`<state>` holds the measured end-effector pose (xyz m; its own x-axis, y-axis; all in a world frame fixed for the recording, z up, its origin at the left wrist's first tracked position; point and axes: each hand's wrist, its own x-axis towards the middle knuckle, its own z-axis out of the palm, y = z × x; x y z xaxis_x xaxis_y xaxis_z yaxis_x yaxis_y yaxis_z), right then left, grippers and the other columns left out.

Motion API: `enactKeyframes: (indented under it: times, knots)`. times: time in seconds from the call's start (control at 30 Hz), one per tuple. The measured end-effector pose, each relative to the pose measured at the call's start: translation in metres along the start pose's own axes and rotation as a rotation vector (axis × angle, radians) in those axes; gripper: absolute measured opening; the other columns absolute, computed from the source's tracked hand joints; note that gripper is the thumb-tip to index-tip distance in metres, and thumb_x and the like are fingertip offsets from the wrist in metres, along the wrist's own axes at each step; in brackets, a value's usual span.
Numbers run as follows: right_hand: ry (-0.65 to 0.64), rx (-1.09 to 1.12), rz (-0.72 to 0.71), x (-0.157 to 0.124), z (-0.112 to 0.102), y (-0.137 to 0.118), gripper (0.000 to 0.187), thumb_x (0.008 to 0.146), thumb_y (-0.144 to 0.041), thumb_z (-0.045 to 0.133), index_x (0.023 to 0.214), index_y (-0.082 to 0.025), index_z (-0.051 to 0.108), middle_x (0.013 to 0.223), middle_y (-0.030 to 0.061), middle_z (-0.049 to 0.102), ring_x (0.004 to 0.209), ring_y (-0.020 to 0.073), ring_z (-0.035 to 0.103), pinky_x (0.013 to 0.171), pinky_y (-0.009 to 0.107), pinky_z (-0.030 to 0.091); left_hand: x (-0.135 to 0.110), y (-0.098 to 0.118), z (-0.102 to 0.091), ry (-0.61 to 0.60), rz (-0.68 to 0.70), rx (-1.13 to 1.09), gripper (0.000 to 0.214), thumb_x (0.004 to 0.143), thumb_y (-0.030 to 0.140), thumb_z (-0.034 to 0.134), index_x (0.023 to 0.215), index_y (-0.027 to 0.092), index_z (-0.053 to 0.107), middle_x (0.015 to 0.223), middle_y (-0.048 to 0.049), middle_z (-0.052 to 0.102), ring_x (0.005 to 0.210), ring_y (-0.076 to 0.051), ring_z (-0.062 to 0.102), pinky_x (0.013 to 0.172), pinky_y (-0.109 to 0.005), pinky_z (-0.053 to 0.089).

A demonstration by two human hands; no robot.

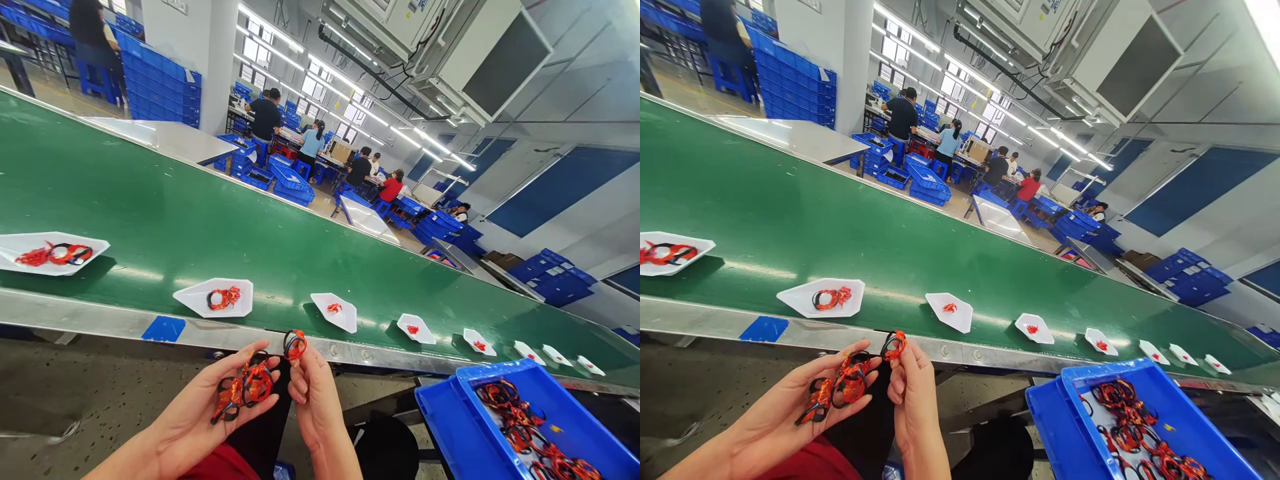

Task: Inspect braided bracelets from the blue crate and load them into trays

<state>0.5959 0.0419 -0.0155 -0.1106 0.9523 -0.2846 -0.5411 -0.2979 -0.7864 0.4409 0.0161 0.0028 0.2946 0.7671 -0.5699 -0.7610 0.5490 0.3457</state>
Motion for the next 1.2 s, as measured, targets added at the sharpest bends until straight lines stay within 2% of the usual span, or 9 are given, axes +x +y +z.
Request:
enactKeyframes:
  times: [0.17,0.4,0.57,0.73,0.83,0.9,1.03,1.13,1.2]
  knots:
    - [-0.069,0.306,0.195,-0.002,-0.005,-0.001,0.026,0.068,-0.027,0.075,0.084,-0.014,0.059,0.064,-0.0077,0.044,0.040,-0.0023,0.019,0.032,0.008,0.016,0.001,-0.002,0.004,0.016,0.016,0.011,0.045,0.079,0.013,0.059,0.124,0.014,0.053,0.110,-0.0197,0.066,0.107,-0.035,0.058,0.088,-0.053,0.050]
    - [-0.149,0.388,0.194,-0.002,-0.012,0.002,0.021,0.069,-0.025,0.074,0.077,-0.014,0.058,0.063,-0.0077,0.043,0.041,-0.0022,0.019,0.033,0.008,0.014,0.003,-0.004,0.005,0.032,0.039,0.059,0.041,0.081,0.014,0.054,0.122,0.014,0.055,0.111,-0.0208,0.065,0.104,-0.035,0.060,0.085,-0.051,0.052]
    - [-0.001,0.001,-0.056,0.006,-0.014,-0.010,0.028,0.073,-0.038,0.068,0.089,-0.015,0.063,0.057,-0.0075,0.042,0.040,0.0007,0.016,0.034,0.013,0.012,0.003,-0.001,0.006,0.026,0.056,0.018,0.043,0.082,0.014,0.054,0.124,0.013,0.053,0.110,-0.0207,0.065,0.106,-0.035,0.058,0.086,-0.054,0.051]
    - [0.288,-0.831,-0.556,0.030,-0.023,-0.050,0.028,0.080,-0.039,0.058,0.091,-0.016,0.068,0.068,0.0012,0.061,0.052,0.0093,0.045,0.052,0.022,0.036,0.001,0.001,0.011,0.015,0.069,0.005,0.042,0.082,0.017,0.055,0.124,0.013,0.053,0.108,-0.0198,0.066,0.106,-0.034,0.059,0.087,-0.053,0.051]
    - [0.357,-1.116,-0.636,0.032,-0.025,-0.059,0.029,0.079,-0.035,0.060,0.102,-0.019,0.067,0.073,0.0012,0.064,0.054,0.0113,0.047,0.059,0.025,0.037,0.002,0.000,0.012,-0.007,0.067,0.001,0.041,0.083,0.017,0.054,0.123,0.012,0.054,0.109,-0.0196,0.066,0.107,-0.034,0.058,0.089,-0.053,0.049]
    - [0.287,-1.124,-0.588,0.020,-0.019,-0.052,0.030,0.081,-0.035,0.057,0.106,-0.021,0.066,0.070,0.0000,0.061,0.052,0.0108,0.045,0.055,0.024,0.036,0.004,0.000,0.011,-0.016,0.071,-0.003,0.039,0.083,0.017,0.053,0.122,0.012,0.055,0.108,-0.0190,0.066,0.107,-0.033,0.059,0.089,-0.053,0.049]
    - [-0.020,-1.085,-0.485,-0.016,0.000,-0.022,0.021,0.082,-0.034,0.058,0.097,-0.023,0.069,0.066,-0.0011,0.056,0.052,0.0099,0.043,0.050,0.022,0.034,0.007,-0.002,0.009,-0.015,0.098,0.032,0.037,0.084,0.016,0.052,0.121,0.015,0.057,0.106,-0.0161,0.067,0.095,-0.028,0.065,0.083,-0.047,0.054]
    - [-0.027,-0.992,-0.498,-0.027,0.004,-0.006,0.014,0.081,-0.030,0.060,0.085,-0.022,0.071,0.076,0.0013,0.058,0.058,0.0093,0.046,0.054,0.022,0.035,0.008,-0.004,0.009,-0.006,0.084,0.063,0.037,0.083,0.016,0.053,0.119,0.016,0.058,0.106,-0.0147,0.068,0.087,-0.024,0.067,0.078,-0.041,0.057]
    - [0.012,-0.722,-0.365,-0.026,-0.002,-0.004,0.017,0.082,-0.033,0.059,0.080,-0.020,0.070,0.070,0.0006,0.055,0.053,0.0074,0.041,0.048,0.020,0.032,0.007,-0.007,0.011,-0.018,0.057,0.055,0.038,0.083,0.017,0.054,0.120,0.016,0.057,0.107,-0.0152,0.067,0.093,-0.026,0.066,0.081,-0.043,0.055]
